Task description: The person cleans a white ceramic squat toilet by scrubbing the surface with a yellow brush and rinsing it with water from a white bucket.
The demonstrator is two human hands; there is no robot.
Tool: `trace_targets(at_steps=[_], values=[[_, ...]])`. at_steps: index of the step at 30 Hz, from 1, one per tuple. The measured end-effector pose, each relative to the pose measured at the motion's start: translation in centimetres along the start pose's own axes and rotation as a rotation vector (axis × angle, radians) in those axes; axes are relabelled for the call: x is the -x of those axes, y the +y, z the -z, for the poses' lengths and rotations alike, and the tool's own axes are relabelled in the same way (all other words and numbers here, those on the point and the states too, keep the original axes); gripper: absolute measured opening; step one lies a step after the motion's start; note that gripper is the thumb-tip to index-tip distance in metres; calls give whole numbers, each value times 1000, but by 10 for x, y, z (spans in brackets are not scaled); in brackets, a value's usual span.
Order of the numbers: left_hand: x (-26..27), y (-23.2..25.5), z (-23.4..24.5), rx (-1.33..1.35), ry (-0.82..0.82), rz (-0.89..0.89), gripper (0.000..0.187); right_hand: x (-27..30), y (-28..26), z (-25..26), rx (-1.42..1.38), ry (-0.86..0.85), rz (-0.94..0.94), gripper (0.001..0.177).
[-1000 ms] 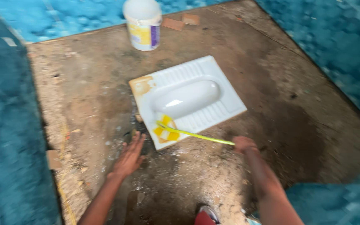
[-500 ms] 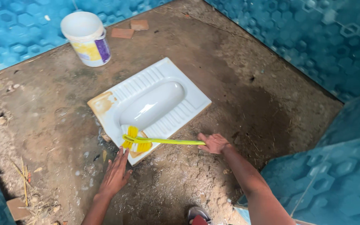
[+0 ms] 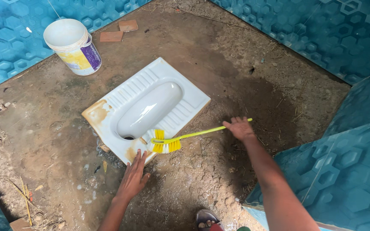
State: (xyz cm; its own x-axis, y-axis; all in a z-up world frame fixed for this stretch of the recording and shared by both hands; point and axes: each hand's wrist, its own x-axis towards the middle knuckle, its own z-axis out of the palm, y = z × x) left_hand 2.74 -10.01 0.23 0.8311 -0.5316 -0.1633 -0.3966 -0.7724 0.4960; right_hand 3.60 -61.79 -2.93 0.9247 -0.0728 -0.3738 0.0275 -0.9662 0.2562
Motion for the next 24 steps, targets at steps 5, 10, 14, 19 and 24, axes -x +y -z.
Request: trace_targets(at_steps=[5, 10, 14, 19, 24], values=[[0, -12, -3, -12, -14, 50, 95, 24, -28, 28, -446, -179, -20, 49], [-2, -14, -3, 6, 8, 77, 92, 10, -92, 12, -597, -350, -2, 89], [0, -2, 1, -7, -24, 73, 93, 0, -90, 6, -663, -332, -60, 96], [8, -4, 4, -5, -22, 76, 94, 5, -42, -15, -788, -209, -324, 99], [14, -25, 5, -39, -30, 144, 98, 9, -6, -47, -592, -222, -442, 87]])
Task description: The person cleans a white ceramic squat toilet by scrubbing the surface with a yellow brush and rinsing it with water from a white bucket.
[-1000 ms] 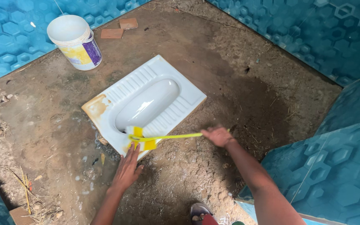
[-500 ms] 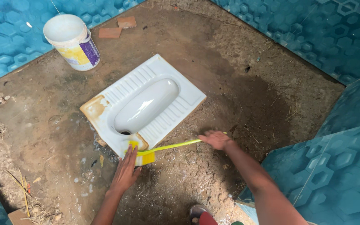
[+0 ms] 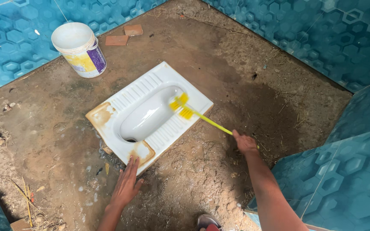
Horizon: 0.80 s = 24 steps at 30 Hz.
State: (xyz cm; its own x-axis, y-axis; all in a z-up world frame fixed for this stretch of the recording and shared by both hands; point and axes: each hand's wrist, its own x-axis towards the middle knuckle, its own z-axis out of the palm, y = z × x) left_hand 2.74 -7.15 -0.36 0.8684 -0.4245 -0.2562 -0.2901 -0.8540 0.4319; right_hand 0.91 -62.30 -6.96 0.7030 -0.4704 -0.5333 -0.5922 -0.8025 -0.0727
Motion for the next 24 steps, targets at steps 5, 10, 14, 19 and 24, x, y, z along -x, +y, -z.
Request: trace_targets(at_steps=[5, 10, 14, 19, 24], values=[[3, -12, -4, 12, 0, 18, 97, 19, -3, -26, 233, 181, 284, 61], [1, -13, -6, 24, 43, -34, 97, 54, -35, -39, 257, -170, 249, 42], [0, -8, -6, 32, 52, -60, 95, 55, -58, -64, 699, -98, 658, 59], [5, -5, -1, 44, 58, -61, 94, 49, -54, -70, 727, -91, 630, 56], [18, -10, 9, 58, 67, -18, 97, 47, -45, -57, 722, 104, 644, 56]])
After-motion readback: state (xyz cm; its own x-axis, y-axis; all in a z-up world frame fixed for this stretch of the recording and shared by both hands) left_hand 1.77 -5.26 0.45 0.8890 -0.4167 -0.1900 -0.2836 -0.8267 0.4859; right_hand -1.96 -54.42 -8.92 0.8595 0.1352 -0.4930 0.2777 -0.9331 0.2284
